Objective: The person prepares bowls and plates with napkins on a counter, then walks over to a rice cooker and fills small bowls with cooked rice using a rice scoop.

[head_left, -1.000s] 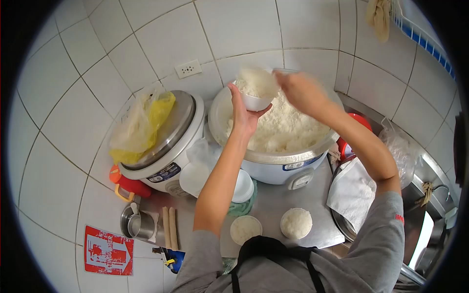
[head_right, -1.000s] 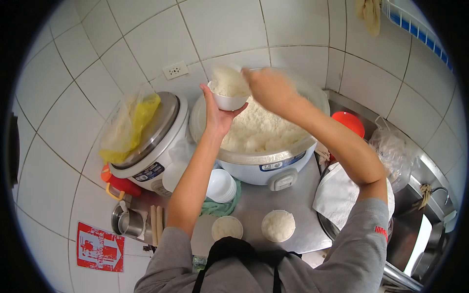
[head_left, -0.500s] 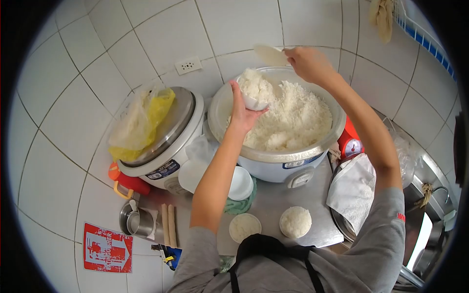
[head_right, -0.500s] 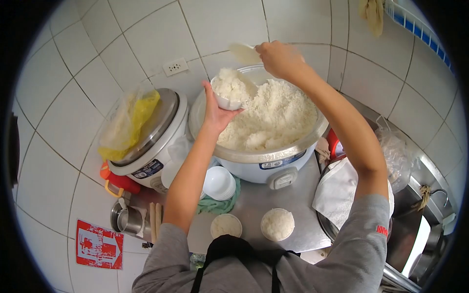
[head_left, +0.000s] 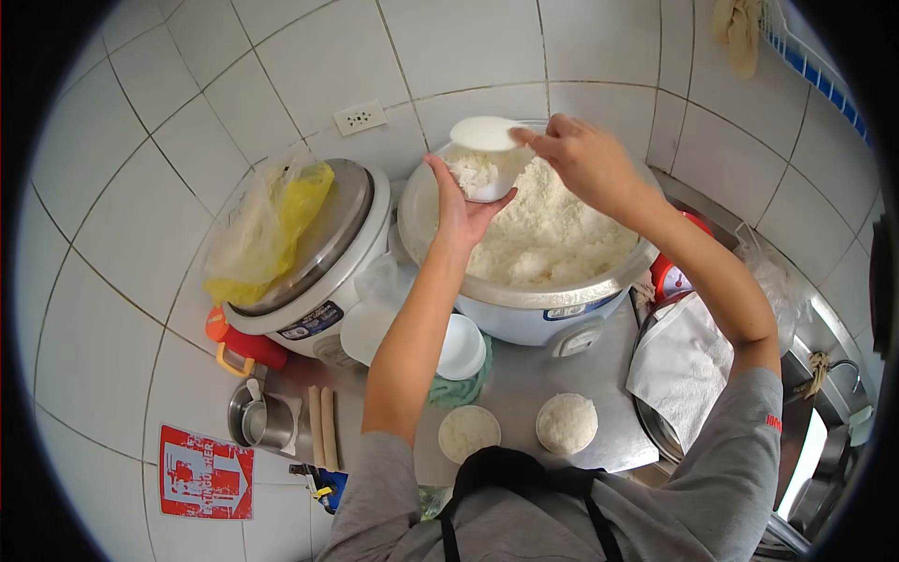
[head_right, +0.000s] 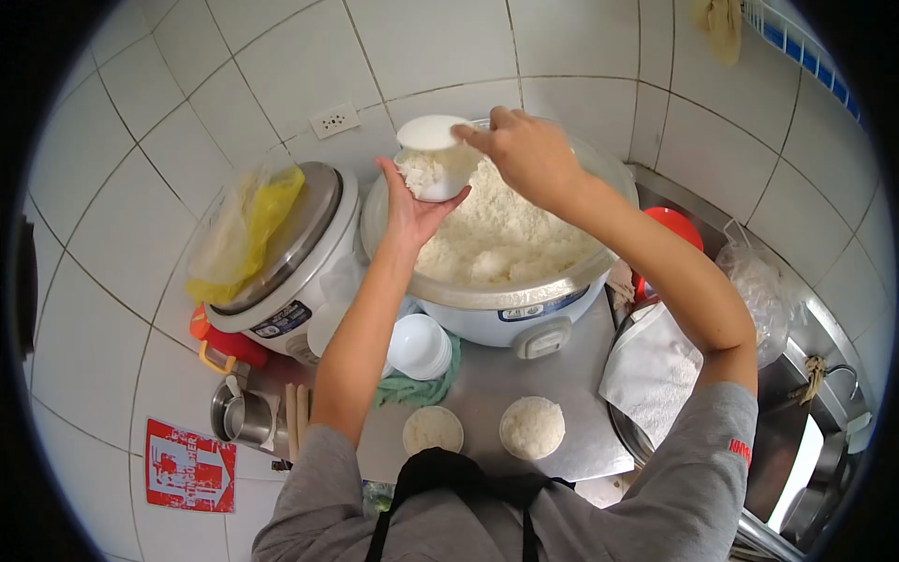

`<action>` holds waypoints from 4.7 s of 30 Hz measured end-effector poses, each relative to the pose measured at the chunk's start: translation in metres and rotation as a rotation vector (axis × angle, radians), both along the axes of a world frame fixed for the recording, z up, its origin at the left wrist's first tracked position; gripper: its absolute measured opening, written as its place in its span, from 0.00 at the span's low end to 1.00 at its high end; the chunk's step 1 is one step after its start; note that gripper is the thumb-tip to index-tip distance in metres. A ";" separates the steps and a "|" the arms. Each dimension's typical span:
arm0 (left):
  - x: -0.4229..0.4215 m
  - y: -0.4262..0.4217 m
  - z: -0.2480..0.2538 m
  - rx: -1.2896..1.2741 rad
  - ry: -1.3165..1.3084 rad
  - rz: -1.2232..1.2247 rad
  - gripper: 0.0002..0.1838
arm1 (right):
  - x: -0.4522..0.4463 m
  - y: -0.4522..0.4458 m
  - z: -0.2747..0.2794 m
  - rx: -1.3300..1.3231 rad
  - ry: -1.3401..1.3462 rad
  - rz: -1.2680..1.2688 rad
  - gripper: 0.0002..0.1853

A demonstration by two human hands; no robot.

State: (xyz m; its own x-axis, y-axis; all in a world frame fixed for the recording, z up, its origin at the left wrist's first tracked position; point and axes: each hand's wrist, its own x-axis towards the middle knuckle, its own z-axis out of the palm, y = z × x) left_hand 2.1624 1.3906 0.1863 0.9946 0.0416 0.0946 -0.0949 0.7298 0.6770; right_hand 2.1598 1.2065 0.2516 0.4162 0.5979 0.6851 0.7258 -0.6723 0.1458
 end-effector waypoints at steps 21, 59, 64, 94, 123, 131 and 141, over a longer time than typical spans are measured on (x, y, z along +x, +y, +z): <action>0.042 -0.011 0.005 0.078 -0.011 0.361 0.49 | -0.028 -0.026 -0.009 -0.079 -0.376 -0.073 0.22; -0.009 -0.018 0.006 -0.111 -0.151 -0.119 0.40 | 0.012 -0.017 -0.030 0.248 -0.045 0.274 0.25; -0.010 -0.011 0.001 -0.040 -0.129 -0.138 0.41 | 0.016 -0.020 -0.009 0.007 -0.128 0.236 0.25; -0.013 -0.012 -0.001 0.111 -0.023 -0.103 0.48 | -0.012 0.004 0.011 -0.317 -0.037 -0.065 0.21; -0.006 -0.009 0.000 -0.274 -0.006 -0.254 0.42 | -0.020 -0.058 -0.025 0.355 0.254 0.285 0.16; -0.012 -0.014 0.008 -0.201 0.012 -0.396 0.38 | 0.007 -0.070 -0.035 0.563 0.278 0.188 0.15; -0.012 -0.021 0.009 -0.165 0.024 -0.526 0.45 | -0.007 -0.059 -0.011 0.432 0.145 0.252 0.18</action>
State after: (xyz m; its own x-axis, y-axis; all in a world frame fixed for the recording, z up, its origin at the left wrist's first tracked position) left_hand 2.1503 1.3700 0.1950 0.8869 -0.4496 0.1056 0.3259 0.7713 0.5466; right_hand 2.1527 1.1476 0.2403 0.4046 0.3676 0.8374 0.8652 -0.4504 -0.2203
